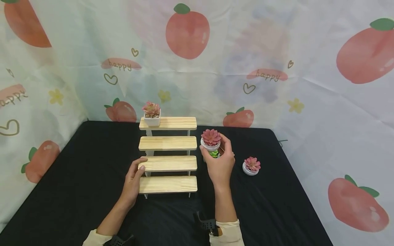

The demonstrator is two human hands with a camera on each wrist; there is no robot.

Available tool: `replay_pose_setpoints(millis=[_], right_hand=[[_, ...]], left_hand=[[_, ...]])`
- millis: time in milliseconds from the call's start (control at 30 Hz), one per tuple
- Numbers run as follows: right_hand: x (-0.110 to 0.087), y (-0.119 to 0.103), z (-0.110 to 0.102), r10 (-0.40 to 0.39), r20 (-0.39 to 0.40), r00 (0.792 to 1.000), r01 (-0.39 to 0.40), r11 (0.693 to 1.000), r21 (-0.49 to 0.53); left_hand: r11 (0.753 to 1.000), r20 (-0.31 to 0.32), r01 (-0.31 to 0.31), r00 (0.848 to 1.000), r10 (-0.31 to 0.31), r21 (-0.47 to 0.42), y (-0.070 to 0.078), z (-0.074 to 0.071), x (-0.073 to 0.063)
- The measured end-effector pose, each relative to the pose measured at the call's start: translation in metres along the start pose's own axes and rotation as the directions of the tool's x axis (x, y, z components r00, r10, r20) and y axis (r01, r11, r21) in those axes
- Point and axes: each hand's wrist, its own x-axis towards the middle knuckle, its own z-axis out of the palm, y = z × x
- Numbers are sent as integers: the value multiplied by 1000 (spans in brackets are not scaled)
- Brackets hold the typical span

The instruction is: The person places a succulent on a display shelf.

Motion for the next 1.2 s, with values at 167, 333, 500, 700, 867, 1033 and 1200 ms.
replay_pose_setpoints(millis=[167,333,500,700,867,1033,1200], right_hand=[[3,-3,4,-4,9,1000,4,1000,0],[6,-7,10,1,18,1000,-1,1000,-4],[9,-11,17,-7,38,999,6,1000,11],[11,-7,21,-11,58,998,9,999,39],[12,-6,25,-38,63,997,36,999,38],[14,-13,30,-50,76,996,47,998,47],[8,-45,36,-33,85,996,31,999,26]], left_hand=[[1000,-3,1,1000,-1,-15,1,0,0],[1000,-5,5,1000,-5,-18,2,0,-2],[1000,3,0,1000,0,-22,2,1,-2],[1000,19,-4,1000,5,-26,3,2,-1],[1000,15,1,1000,-1,-23,3,2,0],[1000,11,7,1000,-6,-14,3,1,0],[1000,11,5,1000,-5,-10,2,0,0]])
